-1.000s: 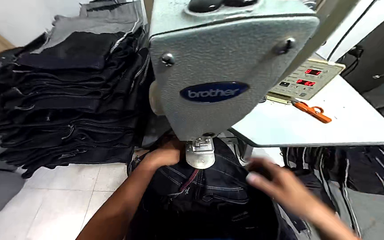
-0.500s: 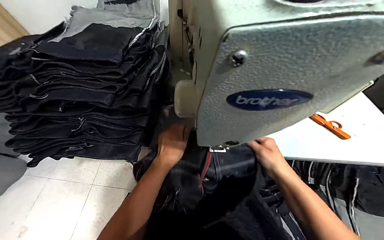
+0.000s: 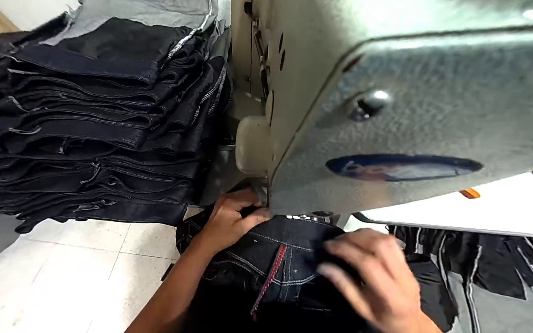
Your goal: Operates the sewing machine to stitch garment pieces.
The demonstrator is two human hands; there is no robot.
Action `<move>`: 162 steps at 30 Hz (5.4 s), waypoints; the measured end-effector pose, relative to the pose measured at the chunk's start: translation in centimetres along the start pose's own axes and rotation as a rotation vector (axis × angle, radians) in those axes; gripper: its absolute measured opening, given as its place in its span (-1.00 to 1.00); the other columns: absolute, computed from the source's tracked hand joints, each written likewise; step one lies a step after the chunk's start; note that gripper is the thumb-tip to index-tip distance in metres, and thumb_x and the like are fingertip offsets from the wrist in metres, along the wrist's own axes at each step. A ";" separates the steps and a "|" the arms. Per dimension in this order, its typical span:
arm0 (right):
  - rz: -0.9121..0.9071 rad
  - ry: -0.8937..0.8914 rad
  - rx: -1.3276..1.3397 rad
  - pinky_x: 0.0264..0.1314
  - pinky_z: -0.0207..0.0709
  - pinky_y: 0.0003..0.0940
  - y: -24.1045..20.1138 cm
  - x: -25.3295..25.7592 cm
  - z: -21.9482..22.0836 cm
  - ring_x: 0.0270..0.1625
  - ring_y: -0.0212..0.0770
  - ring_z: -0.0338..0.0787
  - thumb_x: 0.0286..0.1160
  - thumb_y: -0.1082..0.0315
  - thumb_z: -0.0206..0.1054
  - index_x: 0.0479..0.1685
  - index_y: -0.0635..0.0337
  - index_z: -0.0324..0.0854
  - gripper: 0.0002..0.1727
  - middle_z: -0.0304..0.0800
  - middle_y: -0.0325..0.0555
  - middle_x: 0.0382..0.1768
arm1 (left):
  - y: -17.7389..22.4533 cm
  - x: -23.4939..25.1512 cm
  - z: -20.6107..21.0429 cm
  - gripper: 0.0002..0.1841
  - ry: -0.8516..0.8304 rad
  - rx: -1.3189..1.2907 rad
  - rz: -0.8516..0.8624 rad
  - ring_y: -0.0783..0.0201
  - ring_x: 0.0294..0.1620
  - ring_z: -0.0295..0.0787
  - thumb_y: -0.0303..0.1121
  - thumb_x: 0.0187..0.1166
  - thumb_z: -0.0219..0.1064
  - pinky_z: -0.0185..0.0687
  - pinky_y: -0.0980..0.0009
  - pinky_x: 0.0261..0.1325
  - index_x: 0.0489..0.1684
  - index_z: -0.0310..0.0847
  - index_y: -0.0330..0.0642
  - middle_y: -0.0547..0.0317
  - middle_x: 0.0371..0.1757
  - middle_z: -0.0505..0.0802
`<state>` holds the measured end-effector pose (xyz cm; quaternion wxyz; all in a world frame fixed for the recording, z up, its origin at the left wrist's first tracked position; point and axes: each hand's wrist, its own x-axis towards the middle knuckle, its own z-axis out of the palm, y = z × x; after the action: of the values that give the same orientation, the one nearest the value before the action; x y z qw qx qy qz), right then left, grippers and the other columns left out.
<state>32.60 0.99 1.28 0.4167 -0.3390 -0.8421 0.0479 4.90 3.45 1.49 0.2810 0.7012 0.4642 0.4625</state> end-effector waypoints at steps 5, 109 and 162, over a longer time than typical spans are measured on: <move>-0.321 -0.135 -0.022 0.45 0.45 -0.31 -3.6 1.7 3.5 0.29 -0.15 0.73 0.78 0.06 0.18 0.25 0.04 0.67 -0.66 0.82 -0.12 0.18 | 1.0 -0.1 0.5 -0.86 0.031 0.016 -0.097 0.67 -0.16 0.73 -0.23 0.49 0.45 0.66 0.62 -0.01 -0.41 0.77 -0.03 0.47 -0.33 0.81; 0.524 -0.138 0.473 -0.35 0.55 -0.69 4.5 2.8 1.0 -0.41 -0.69 0.67 0.67 -0.02 0.21 -0.37 -0.22 0.70 -0.72 0.70 -0.61 -0.51 | 4.1 -3.0 3.9 -0.70 0.068 0.626 0.411 0.31 0.15 0.73 -0.06 0.71 0.29 0.53 0.44 0.23 0.17 0.84 0.08 0.35 0.21 0.90; 0.904 -0.162 0.895 -0.27 0.71 -0.52 3.8 1.9 1.3 -0.36 -0.47 0.82 0.33 0.22 0.47 -0.25 -0.07 0.75 -0.91 0.85 -0.36 -0.42 | 3.2 0.2 1.4 -0.65 -0.018 0.198 -0.262 0.30 0.06 0.83 -0.24 0.67 0.20 0.68 0.20 0.26 0.12 0.71 -0.34 0.06 -0.12 0.89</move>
<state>32.87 5.30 0.34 0.3916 -0.4491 -0.5433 0.5914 7.46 2.33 3.59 0.2723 0.6631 0.5924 0.3677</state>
